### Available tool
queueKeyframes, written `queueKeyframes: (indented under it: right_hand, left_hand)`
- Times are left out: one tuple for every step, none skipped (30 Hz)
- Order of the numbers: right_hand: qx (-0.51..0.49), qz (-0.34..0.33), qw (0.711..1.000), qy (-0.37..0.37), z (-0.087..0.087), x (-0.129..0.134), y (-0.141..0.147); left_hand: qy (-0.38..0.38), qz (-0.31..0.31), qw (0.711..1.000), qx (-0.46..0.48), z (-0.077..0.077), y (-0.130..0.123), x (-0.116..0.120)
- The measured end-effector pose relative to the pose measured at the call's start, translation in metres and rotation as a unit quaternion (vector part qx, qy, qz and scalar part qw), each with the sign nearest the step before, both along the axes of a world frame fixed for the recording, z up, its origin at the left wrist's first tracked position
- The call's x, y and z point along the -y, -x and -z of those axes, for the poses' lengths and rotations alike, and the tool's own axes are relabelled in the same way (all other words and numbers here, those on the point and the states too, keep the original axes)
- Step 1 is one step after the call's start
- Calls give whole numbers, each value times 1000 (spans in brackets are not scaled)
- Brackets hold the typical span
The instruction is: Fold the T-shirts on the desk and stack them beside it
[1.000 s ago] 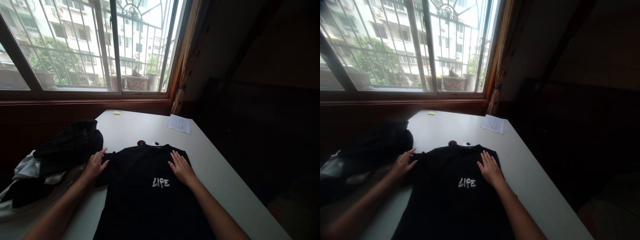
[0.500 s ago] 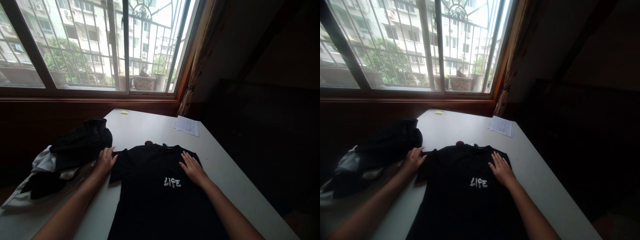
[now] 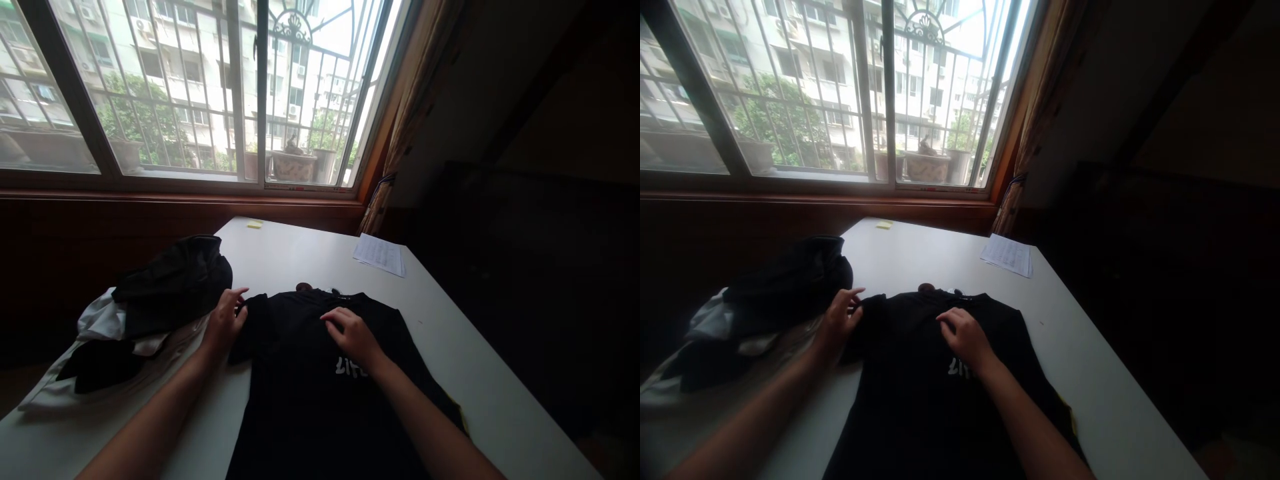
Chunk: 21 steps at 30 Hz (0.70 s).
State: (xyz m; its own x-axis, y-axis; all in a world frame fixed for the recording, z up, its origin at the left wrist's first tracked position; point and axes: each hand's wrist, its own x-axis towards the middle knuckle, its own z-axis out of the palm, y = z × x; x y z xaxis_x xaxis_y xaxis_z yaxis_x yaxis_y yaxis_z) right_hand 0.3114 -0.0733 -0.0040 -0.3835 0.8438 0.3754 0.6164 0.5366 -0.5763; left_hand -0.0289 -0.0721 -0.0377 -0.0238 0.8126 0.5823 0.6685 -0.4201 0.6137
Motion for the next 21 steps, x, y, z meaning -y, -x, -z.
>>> queueKeyframes:
  right_hand:
    - [-33,-15,998,51,0,1,15]
    - [-72,-26,991,111,2,2,28]
    - [-118,-32,977,173,4,2,41]
    - [-167,-35,957,236,6,2,51]
    - [-215,-35,930,295,8,2,60]
    - [-260,-32,901,346,10,2,66]
    - [-296,-28,874,385,11,2,71]
    - [-322,-26,854,408,11,2,74]
    - [-340,-27,843,415,11,2,75]
    - [-350,-30,841,412,11,2,75]
    - [-353,-33,843,404,12,3,74]
    - [-350,-36,847,398,13,3,73]
    - [-346,-32,849,397,14,3,71]
    - [-343,-22,848,404,16,3,70]
    - [-341,-8,844,415,19,3,68]
    - [-342,8,838,425,21,2,66]
    - [-346,24,832,432,23,2,65]
    - [-352,36,828,436,24,1,64]
    - [-359,45,824,436,24,0,62]
    - [-366,50,822,432,24,-2,61]
    - [-373,54,821,428,23,-3,60]
  left_hand:
    - [-9,8,1000,-4,-5,-5,4]
    - [-17,16,1000,-13,-9,-11,8]
    - [-24,27,999,-27,-14,-18,14]
    - [-31,45,997,-45,-19,-25,20]
    - [-40,70,995,-65,-24,-32,26]
    - [-51,105,989,-87,-29,-39,34]
    - [-66,150,980,-112,-34,-46,41]
    - [-83,202,966,-139,-38,-52,49]
    - [-102,252,948,-167,-42,-57,56]
    - [-121,294,929,-191,-46,-61,63]
    - [-136,326,912,-207,-49,-63,68]
    - [-145,346,902,-213,-52,-62,72]
    - [-147,355,899,-209,-53,-60,74]
    - [-138,353,903,-200,-54,-55,74]
    - [-117,345,911,-192,-54,-49,73]
    - [-87,332,920,-188,-53,-42,71]
    - [-49,316,929,-188,-53,-34,68]
    - [-6,301,934,-192,-52,-26,64]
    - [37,290,936,-198,-50,-19,61]
    - [78,285,933,-203,-49,-13,58]
    - [112,285,929,-207,-48,-9,55]
